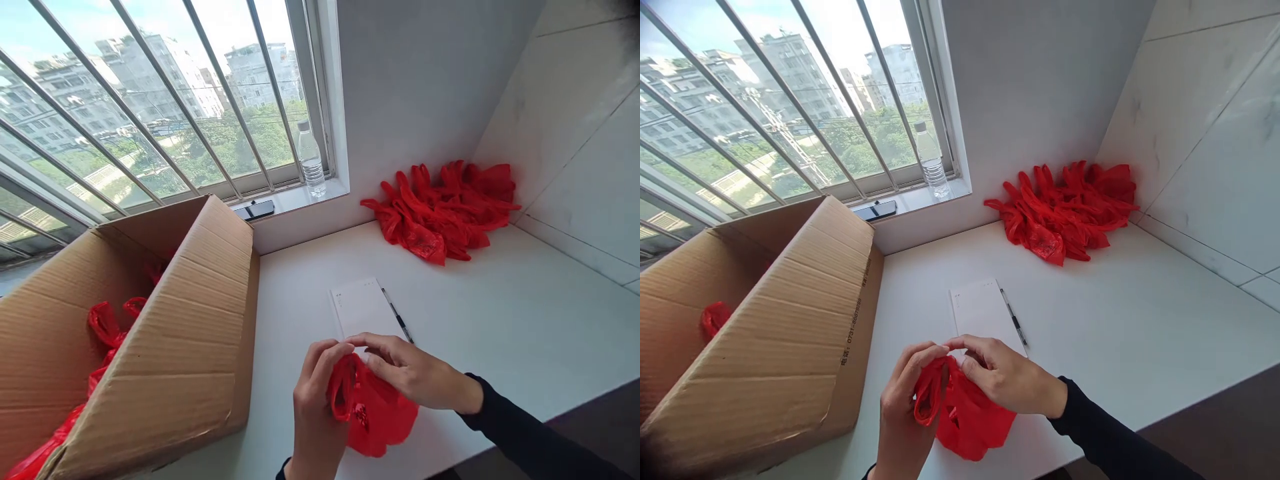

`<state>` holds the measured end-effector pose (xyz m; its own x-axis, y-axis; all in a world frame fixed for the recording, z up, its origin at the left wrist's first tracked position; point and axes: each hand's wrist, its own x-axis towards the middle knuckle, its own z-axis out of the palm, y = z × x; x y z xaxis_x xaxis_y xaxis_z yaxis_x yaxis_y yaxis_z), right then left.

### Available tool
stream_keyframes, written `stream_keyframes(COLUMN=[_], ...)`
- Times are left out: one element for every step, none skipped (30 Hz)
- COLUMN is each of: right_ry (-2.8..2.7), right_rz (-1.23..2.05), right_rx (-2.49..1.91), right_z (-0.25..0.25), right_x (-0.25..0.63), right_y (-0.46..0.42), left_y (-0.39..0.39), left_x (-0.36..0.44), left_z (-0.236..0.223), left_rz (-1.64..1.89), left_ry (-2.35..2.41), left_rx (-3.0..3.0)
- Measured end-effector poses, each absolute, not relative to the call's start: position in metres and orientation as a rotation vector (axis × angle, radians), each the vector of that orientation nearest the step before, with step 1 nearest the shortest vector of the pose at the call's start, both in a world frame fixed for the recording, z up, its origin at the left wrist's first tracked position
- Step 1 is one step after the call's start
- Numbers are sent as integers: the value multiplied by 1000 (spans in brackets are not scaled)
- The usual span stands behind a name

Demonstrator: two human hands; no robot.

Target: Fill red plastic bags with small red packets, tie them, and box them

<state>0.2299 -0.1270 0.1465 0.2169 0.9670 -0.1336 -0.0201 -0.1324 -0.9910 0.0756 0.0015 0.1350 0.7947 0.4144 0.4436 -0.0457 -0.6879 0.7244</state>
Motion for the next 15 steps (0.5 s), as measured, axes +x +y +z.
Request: stream_keyframes(right_ry=[-985,-990,-987,-979,-972,-970,-973,-975,-976,-977,-976,-973,-973,-975,-979], right_rz=[1168,1184,1191,1187,1170,1142,1105,1066,1028,989,953,915,875,834,802], right_rx=[-1357,-1325,-1311,-1320,-1351,-1393,-1436,-1475,-1509,-1540,-1568,-1592,-1609,-1621,-1627], right_z=[145,144,143,143,143,144,145,146,148,149,151,152,153,153,154], right_x=[231,233,234,235,235,235,234,233,232,231,229,228,226,225,224], right_y=[-126,-125,-125,-125,-125,-126,-127,-128,-128,-129,-130,-130,-131,-132,-133], left_y=[2,3,4,5,5,5,5,5,5,4,3,1,0,-2,-4], left_x=[76,77,77,77,77,76,75,74,73,71,69,68,66,64,62], left_z=[133,132,131,131,131,132,133,133,133,133,134,134,134,134,134], left_rz=[796,804,805,801,791,779,762,740,717,690,661,631,606,583,560], left_ry=[259,259,262,264,269,275,278,277,276,282,297,322,350,384,421], left_rx=[2233,2240,2240,2234,2223,2211,2198,2186,2173,2161,2145,2126,2103,2076,2048])
